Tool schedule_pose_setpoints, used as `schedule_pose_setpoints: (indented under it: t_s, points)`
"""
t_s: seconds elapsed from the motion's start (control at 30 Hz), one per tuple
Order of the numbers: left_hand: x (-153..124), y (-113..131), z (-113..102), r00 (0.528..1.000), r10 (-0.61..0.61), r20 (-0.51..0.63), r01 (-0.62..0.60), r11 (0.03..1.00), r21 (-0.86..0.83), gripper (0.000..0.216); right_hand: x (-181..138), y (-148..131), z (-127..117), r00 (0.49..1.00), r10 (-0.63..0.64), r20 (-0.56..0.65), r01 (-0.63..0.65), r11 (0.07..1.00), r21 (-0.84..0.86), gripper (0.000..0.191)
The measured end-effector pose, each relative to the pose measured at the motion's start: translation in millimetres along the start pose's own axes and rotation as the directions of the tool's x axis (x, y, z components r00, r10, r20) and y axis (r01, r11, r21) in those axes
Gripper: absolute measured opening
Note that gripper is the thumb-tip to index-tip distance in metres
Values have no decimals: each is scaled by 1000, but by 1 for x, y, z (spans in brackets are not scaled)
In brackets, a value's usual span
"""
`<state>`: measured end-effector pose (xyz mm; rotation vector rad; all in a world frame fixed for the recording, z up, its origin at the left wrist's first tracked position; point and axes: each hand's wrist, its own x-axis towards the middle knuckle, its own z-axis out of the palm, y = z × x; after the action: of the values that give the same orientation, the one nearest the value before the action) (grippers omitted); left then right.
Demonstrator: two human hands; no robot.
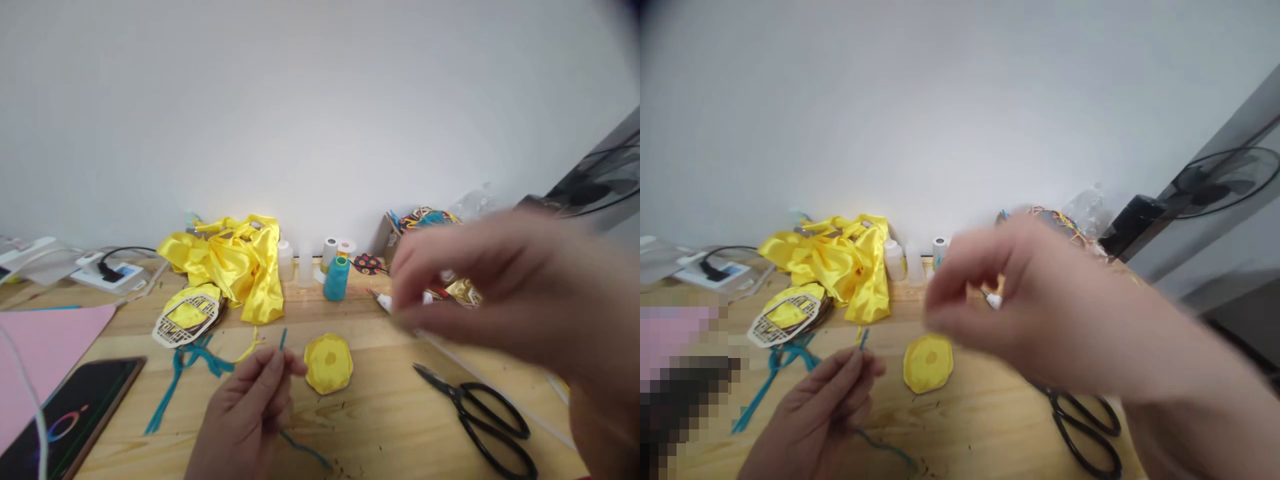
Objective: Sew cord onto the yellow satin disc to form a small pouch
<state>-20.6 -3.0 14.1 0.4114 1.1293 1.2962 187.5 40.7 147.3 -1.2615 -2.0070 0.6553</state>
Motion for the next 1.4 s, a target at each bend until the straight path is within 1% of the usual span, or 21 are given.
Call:
schedule_pose_setpoints:
  t_s: [0.03, 0.07, 0.1, 0.13, 0.17, 0.2, 0.27, 0.37, 0.5, 0.6, 0.77, 0.87, 1.07, 1.13, 1.27, 1.4]
  points:
    - [-1, 3, 2, 999, 44, 18, -44, 999, 11, 20, -7, 0, 12, 978, -59, 202, 76, 994, -79, 11]
    - [-1, 5, 5, 996, 62, 62, -64, 997, 36, 23, -12, 1, 23, 924, -86, 372, 148, 979, -142, 15]
    - [-1, 6, 8, 993, 63, 104, -70, 995, 66, 24, -17, 4, 34, 861, -103, 498, 223, 957, -188, 19]
    - [0, 4, 11, 988, 48, 148, -64, 993, 102, 25, -21, 6, 44, 825, -114, 553, 278, 935, -222, 23]
    - [0, 1, 14, 982, 26, 190, -55, 987, 149, 24, -23, 10, 52, 800, -124, 586, 321, 915, -245, 25]
    - [0, -3, 16, 976, 8, 217, -51, 980, 193, 23, -25, 15, 58, 788, -139, 599, 357, 897, -262, 26]
    - [0, -12, 19, 967, -11, 256, -66, 955, 288, 21, -26, 24, 66, 791, -165, 589, 397, 872, -288, 24]
    - [-1, -22, 20, 966, -12, 257, -97, 909, 406, 22, -27, 36, 70, 808, -173, 564, 405, 858, -317, 20]
    - [-2, -26, 19, 963, 9, 269, -148, 853, 500, 22, -28, 43, 72, 789, -224, 572, 462, 830, -313, 14]
    - [-1, -28, 19, 957, -1, 291, -152, 852, 501, 22, -30, 46, 73, 790, -258, 556, 499, 797, -340, 14]
    - [1, -33, 14, 957, -42, 288, -101, 881, 462, 19, -31, 49, 75, 803, -278, 527, 528, 741, -415, 13]
    - [-1, -33, 11, 955, -56, 293, -99, 867, 489, 18, -30, 51, 75, 821, -280, 498, 510, 752, -418, 15]
    - [-2, -32, 8, 955, -33, 296, -138, 830, 540, 18, -33, 57, 76, 849, -283, 445, 476, 775, -416, 13]
    - [-2, -33, 7, 956, -29, 293, -145, 821, 553, 19, -34, 61, 77, 864, -280, 418, 459, 779, -426, 14]
    - [-2, -34, 6, 956, -20, 293, -151, 823, 547, 20, -36, 68, 79, 898, -266, 352, 403, 818, -410, 16]
    - [-2, -34, 5, 958, -27, 285, -142, 820, 554, 21, -37, 72, 81, 905, -277, 322, 398, 818, -415, 17]
